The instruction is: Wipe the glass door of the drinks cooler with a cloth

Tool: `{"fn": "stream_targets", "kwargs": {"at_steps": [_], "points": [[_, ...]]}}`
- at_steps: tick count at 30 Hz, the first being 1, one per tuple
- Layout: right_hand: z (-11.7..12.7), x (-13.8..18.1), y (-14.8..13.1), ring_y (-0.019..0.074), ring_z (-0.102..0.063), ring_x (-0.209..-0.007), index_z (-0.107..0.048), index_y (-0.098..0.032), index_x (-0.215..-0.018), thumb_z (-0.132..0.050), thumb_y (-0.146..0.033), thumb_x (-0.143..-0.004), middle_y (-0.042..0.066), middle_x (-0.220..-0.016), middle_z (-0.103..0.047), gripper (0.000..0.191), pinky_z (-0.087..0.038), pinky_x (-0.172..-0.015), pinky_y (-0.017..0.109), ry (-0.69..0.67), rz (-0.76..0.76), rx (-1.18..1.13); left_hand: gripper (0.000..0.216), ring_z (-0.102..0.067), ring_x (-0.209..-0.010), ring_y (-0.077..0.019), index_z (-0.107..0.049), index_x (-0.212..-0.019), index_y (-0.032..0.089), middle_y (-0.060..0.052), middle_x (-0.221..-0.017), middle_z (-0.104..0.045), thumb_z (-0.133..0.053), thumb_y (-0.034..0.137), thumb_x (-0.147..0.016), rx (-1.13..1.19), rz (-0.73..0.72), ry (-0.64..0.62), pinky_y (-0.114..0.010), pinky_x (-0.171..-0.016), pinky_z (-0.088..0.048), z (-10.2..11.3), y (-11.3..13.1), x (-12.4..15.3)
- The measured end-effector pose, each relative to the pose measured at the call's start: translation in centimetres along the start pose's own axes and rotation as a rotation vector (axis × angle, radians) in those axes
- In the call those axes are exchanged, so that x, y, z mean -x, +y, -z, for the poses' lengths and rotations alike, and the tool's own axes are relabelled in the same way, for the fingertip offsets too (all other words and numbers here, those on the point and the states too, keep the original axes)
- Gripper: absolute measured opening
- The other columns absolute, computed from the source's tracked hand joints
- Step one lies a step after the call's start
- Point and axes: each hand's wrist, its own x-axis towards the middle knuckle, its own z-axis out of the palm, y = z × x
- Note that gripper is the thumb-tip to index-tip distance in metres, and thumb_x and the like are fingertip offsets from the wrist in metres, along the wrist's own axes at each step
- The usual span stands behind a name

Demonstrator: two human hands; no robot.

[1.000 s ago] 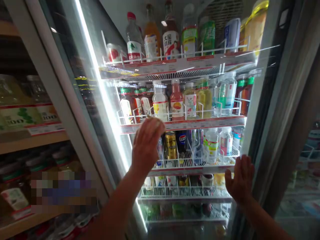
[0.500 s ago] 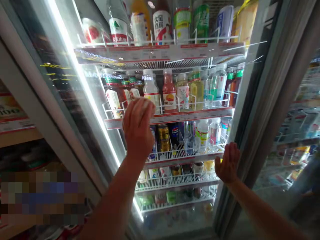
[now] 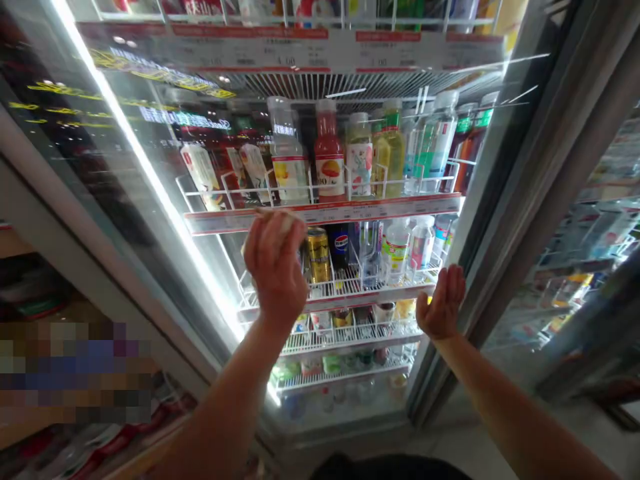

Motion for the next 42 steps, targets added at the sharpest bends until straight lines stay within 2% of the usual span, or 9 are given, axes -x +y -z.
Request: {"fn": "stream_targets", "kwargs": {"at_steps": [3,5,11,17,23,29,34,40,42], "points": [[0.0,0.0,0.0,0.0382,-0.017,-0.152,-0.010,-0.006,-0.158,-0.043,-0.030,-0.094,0.025,-0.163,-0.018,0.076,-0.026,-0.117,0.062,-0.019,-0.005,0.001,0.049,-0.039,-0.143,-0.0175,-0.052,-0.141,0.028,0.000,-0.141,-0.058,-0.048,0.008,-0.097,0.095,-0.308,-0.247,-0.038,-0.120,-0.038,-0.3,1.8,3.1],[0.0,0.0,0.0,0.0382,-0.017,-0.152,-0.010,-0.006,-0.158,-0.042,-0.030,-0.094,0.025,-0.163,-0.020,0.076,-0.026,-0.117,0.062,-0.010,-0.005,-0.004,0.050,-0.043,-0.141,-0.0178,-0.053,-0.140,0.031,0.002,-0.139,-0.061,-0.051,0.009,-0.096,0.093,-0.378,-0.323,-0.038,-0.119,-0.039,0.0,1.5,3.7],[0.0,0.0,-0.1,0.0399,-0.020,-0.151,-0.013,-0.007,-0.158,-0.043,-0.031,-0.094,0.026,-0.161,-0.023,0.075,-0.026,-0.116,0.065,0.012,-0.013,-0.046,0.054,-0.036,-0.146,-0.0267,-0.050,-0.144,0.029,-0.005,-0.148,-0.052,-0.054,0.009,-0.094,-0.047,-0.016,-0.030,-0.049,-0.119,-0.038,0.7,-0.3,2.6],[0.2,0.1,0.1,0.0398,-0.021,-0.151,-0.012,-0.009,-0.159,-0.045,-0.032,-0.094,0.025,-0.162,-0.023,0.076,-0.027,-0.115,0.065,-0.002,-0.005,-0.049,0.048,-0.044,-0.141,-0.0163,-0.053,-0.141,0.028,0.002,-0.138,-0.062,-0.049,0.008,-0.097,0.079,-0.339,-0.409,-0.037,-0.121,-0.035,0.9,2.5,5.4],[0.2,0.1,0.2,0.0395,-0.022,-0.150,-0.014,-0.006,-0.158,-0.046,-0.033,-0.095,0.026,-0.160,-0.025,0.075,-0.028,-0.116,0.063,0.011,0.000,-0.055,0.053,-0.036,-0.146,-0.0254,-0.052,-0.142,0.026,-0.007,-0.145,-0.056,-0.054,0.006,-0.093,-0.042,0.016,-0.074,-0.049,-0.118,-0.039,1.4,0.9,4.2],[0.1,0.4,0.3,0.0405,-0.022,-0.150,-0.014,-0.008,-0.159,-0.045,-0.035,-0.095,0.026,-0.161,-0.024,0.076,-0.028,-0.115,0.065,-0.003,-0.008,-0.054,0.048,-0.043,-0.142,-0.0175,-0.051,-0.143,0.027,0.000,-0.139,-0.062,-0.048,0.011,-0.098,0.112,-0.257,-0.430,-0.039,-0.119,-0.038,1.3,3.2,7.2],[0.2,0.3,0.3,0.0394,-0.022,-0.150,-0.016,-0.007,-0.158,-0.048,-0.034,-0.095,0.026,-0.161,-0.025,0.076,-0.027,-0.116,0.063,0.015,0.000,-0.075,0.056,-0.038,-0.146,-0.0248,-0.048,-0.145,0.026,-0.005,-0.142,-0.060,-0.052,0.006,-0.094,-0.017,-0.025,-0.192,-0.049,-0.118,-0.039,1.6,2.1,6.7],[0.3,0.2,0.4,0.0394,-0.023,-0.150,-0.017,-0.007,-0.158,-0.048,-0.034,-0.095,0.026,-0.161,-0.026,0.075,-0.027,-0.117,0.063,0.013,0.000,-0.087,0.046,-0.039,-0.145,-0.0166,-0.052,-0.142,0.025,-0.001,-0.142,-0.060,-0.048,0.011,-0.099,0.022,-0.305,-0.449,-0.037,-0.123,-0.032,1.7,3.9,9.1],[0.3,0.3,0.5,0.0401,-0.024,-0.150,-0.016,-0.008,-0.158,-0.048,-0.035,-0.095,0.026,-0.160,-0.027,0.076,-0.028,-0.116,0.064,0.001,-0.006,-0.081,0.049,-0.036,-0.147,-0.0195,-0.050,-0.144,0.025,-0.001,-0.142,-0.060,-0.050,0.010,-0.097,-0.053,-0.217,-0.387,-0.041,-0.124,-0.031,2.2,2.7,8.6]]}}
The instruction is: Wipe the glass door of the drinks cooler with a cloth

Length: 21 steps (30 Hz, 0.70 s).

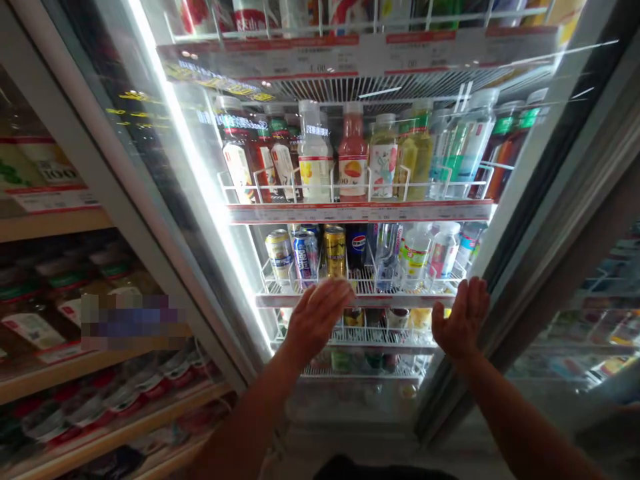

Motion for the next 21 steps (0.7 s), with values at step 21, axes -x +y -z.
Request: {"fn": "stream_targets", "kwargs": {"at_steps": [21], "points": [[0.3,0.5,0.3,0.0460,-0.027,-0.147,-0.018,-0.010,-0.159,-0.055,-0.034,-0.090,0.026,-0.160,-0.028,0.081,-0.029,-0.112,0.070,-0.011,-0.026,-0.046,0.052,-0.035,-0.148,-0.0225,-0.050,-0.144,0.024,-0.007,-0.144,-0.057,-0.052,0.008,-0.094,-0.131,0.190,-0.016,-0.040,-0.118,-0.040,0.8,-0.7,7.8]]}}
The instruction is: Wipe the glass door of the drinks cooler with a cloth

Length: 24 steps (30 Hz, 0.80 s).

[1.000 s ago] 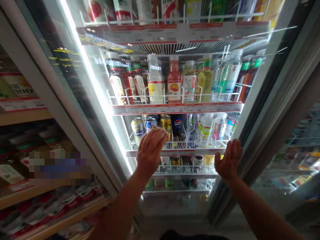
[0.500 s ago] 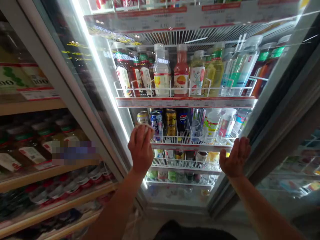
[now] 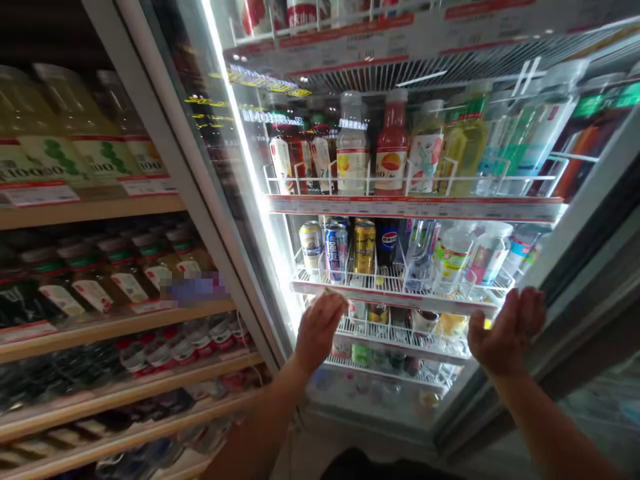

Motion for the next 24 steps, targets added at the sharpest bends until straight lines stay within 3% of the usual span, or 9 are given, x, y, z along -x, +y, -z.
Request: {"fn": "stream_targets", "kwargs": {"at_steps": [2,6,8,13,19,24], "points": [[0.0,0.0,0.0,0.0455,-0.027,-0.147,-0.019,-0.010,-0.158,-0.054,-0.034,-0.091,0.026,-0.160,-0.028,0.080,-0.029,-0.113,0.069,-0.001,-0.004,-0.001,0.053,-0.037,-0.147,-0.0207,-0.050,-0.144,0.027,-0.004,-0.142,-0.059,-0.052,0.008,-0.095,0.002,-0.054,-0.056,-0.038,-0.118,-0.040,-0.1,-0.4,1.4],[0.0,-0.1,-0.1,0.0449,-0.028,-0.147,-0.019,-0.010,-0.158,-0.053,-0.034,-0.091,0.026,-0.159,-0.029,0.079,-0.029,-0.113,0.068,0.011,0.009,-0.002,0.062,-0.028,-0.151,-0.0275,-0.034,-0.153,0.020,-0.015,-0.158,-0.038,-0.050,0.009,-0.095,-0.138,0.254,0.119,-0.049,-0.121,-0.034,0.2,-3.5,2.6],[0.0,-0.1,-0.1,0.0451,-0.029,-0.146,-0.020,-0.009,-0.158,-0.054,-0.034,-0.091,0.026,-0.158,-0.030,0.079,-0.030,-0.112,0.068,0.015,0.010,-0.013,0.064,-0.024,-0.152,-0.0302,-0.030,-0.155,0.018,-0.018,-0.161,-0.030,-0.048,0.008,-0.094,-0.162,0.320,0.120,-0.054,-0.121,-0.032,0.1,-3.9,4.0],[0.0,-0.1,-0.1,0.0449,-0.032,-0.145,-0.021,-0.009,-0.157,-0.054,-0.035,-0.090,0.027,-0.157,-0.032,0.080,-0.031,-0.111,0.068,0.016,0.010,-0.003,0.069,-0.030,-0.150,-0.0291,-0.031,-0.155,0.024,-0.016,-0.158,-0.038,-0.049,0.004,-0.091,-0.123,0.209,-0.031,-0.052,-0.117,-0.041,-0.5,-2.8,8.0],[0.1,-0.2,-0.1,0.0437,-0.029,-0.147,-0.020,-0.009,-0.158,-0.055,-0.034,-0.090,0.025,-0.159,-0.030,0.079,-0.030,-0.113,0.067,0.022,0.019,-0.004,0.068,-0.021,-0.152,-0.0323,-0.018,-0.159,0.022,-0.020,-0.163,-0.023,-0.044,0.011,-0.097,-0.179,0.456,0.074,-0.060,-0.121,-0.030,0.1,-5.4,6.7],[0.3,-0.4,-0.3,0.0447,-0.029,-0.147,-0.021,-0.009,-0.158,-0.054,-0.033,-0.090,0.026,-0.158,-0.031,0.079,-0.030,-0.113,0.069,0.026,0.026,-0.019,0.071,-0.022,-0.152,-0.0297,-0.018,-0.159,0.026,-0.017,-0.164,-0.023,-0.048,0.010,-0.096,-0.095,0.369,-0.004,-0.056,-0.119,-0.035,-0.4,-3.0,9.1]]}}
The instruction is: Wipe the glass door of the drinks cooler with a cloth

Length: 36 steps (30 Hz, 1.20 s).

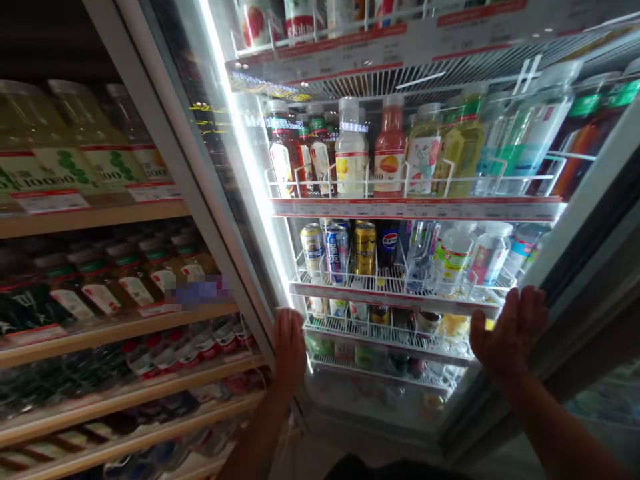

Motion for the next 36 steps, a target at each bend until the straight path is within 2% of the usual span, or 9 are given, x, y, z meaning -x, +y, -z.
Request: {"fn": "stream_targets", "kwargs": {"at_steps": [7,11,14,16,19,23,28,31,36], "points": [[0.1,-0.5,-0.1,0.0451,-0.028,-0.147,-0.022,-0.008,-0.157,-0.054,-0.032,-0.091,0.027,-0.157,-0.033,0.078,-0.031,-0.112,0.070,0.020,0.008,-0.007,0.065,-0.022,-0.152,-0.0303,-0.022,-0.158,0.020,-0.020,-0.161,-0.028,-0.044,0.010,-0.098,-0.022,0.073,0.088,-0.057,-0.122,-0.030,1.0,1.3,-5.3],[1.7,-1.0,-2.0,0.0447,-0.029,-0.146,-0.025,-0.013,-0.157,-0.059,-0.027,-0.089,0.024,-0.159,-0.031,0.077,-0.031,-0.112,0.069,0.017,-0.005,-0.104,0.055,-0.042,-0.143,-0.0200,-0.040,-0.150,0.024,-0.009,-0.150,-0.051,-0.048,0.011,-0.097,0.139,-0.342,-0.066,-0.038,-0.117,-0.043,0.7,6.8,-4.0],[3.2,-0.9,-5.4,0.0351,-0.049,-0.136,-0.035,-0.023,-0.154,-0.061,-0.018,-0.087,0.016,-0.152,-0.046,0.072,-0.044,-0.109,0.056,-0.047,0.137,-0.351,0.053,-0.047,-0.139,-0.0186,-0.046,-0.146,0.023,-0.006,-0.138,-0.062,-0.056,0.013,-0.095,0.232,-0.408,-0.101,-0.034,-0.114,-0.047,0.3,10.7,-4.6],[3.6,-0.9,-8.1,0.0287,-0.056,-0.130,-0.038,-0.025,-0.153,-0.059,-0.015,-0.088,0.014,-0.146,-0.053,0.068,-0.050,-0.105,0.047,-0.175,0.205,-0.539,0.060,-0.042,-0.143,-0.0230,-0.037,-0.151,0.018,-0.012,-0.141,-0.059,-0.056,0.013,-0.094,0.289,-0.308,-0.016,-0.041,-0.114,-0.047,0.5,12.7,-6.7],[3.2,-1.6,-11.5,0.0275,-0.055,-0.132,-0.040,-0.022,-0.151,-0.057,-0.022,-0.093,0.015,-0.146,-0.053,0.060,-0.053,-0.103,0.044,-0.318,0.088,-0.678,0.068,-0.040,-0.145,-0.0252,-0.015,-0.157,0.019,-0.019,-0.151,-0.046,-0.048,0.018,-0.098,0.432,-0.227,0.044,-0.048,-0.112,-0.049,1.2,15.5,-9.9],[3.0,-4.7,-12.8,0.0232,-0.067,-0.111,-0.058,-0.023,-0.134,-0.054,-0.027,-0.096,0.011,-0.124,-0.068,0.038,-0.059,-0.090,0.037,-0.313,-0.002,-0.774,0.069,-0.038,-0.146,-0.0237,-0.003,-0.158,0.015,-0.022,-0.154,-0.040,-0.040,0.020,-0.100,0.580,-0.270,-0.034,-0.043,-0.109,-0.052,2.8,17.8,-11.0],[4.7,-8.6,-10.4,0.0230,-0.066,-0.098,-0.058,-0.025,-0.136,-0.069,-0.028,-0.086,0.009,-0.113,-0.066,0.052,-0.058,-0.085,0.039,-0.036,0.075,-0.560,0.073,-0.033,-0.149,-0.0251,-0.018,-0.157,0.015,-0.015,-0.155,-0.044,-0.053,0.018,-0.093,0.514,-0.542,-0.089,-0.043,-0.117,-0.043,4.4,13.1,-10.3],[4.1,-9.0,-9.0,0.0294,-0.061,-0.112,-0.066,-0.025,-0.127,-0.076,-0.030,-0.079,0.009,-0.113,-0.060,0.050,-0.052,-0.098,0.048,0.089,0.154,-0.289,0.071,-0.022,-0.152,-0.0307,-0.029,-0.155,0.020,-0.013,-0.160,-0.034,-0.059,0.019,-0.091,0.246,-0.367,0.036,-0.053,-0.123,-0.027,3.6,7.8,-9.9],[0.6,-5.3,-9.9,0.0268,-0.042,-0.142,-0.042,-0.021,-0.150,-0.059,-0.017,-0.091,0.012,-0.147,-0.051,0.062,-0.037,-0.116,0.043,-0.101,0.327,-0.187,0.071,-0.006,-0.154,-0.0329,-0.018,-0.159,0.018,-0.015,-0.165,-0.019,-0.051,0.032,-0.097,0.021,-0.196,0.124,-0.060,-0.124,-0.014,-0.5,2.5,-9.3]]}}
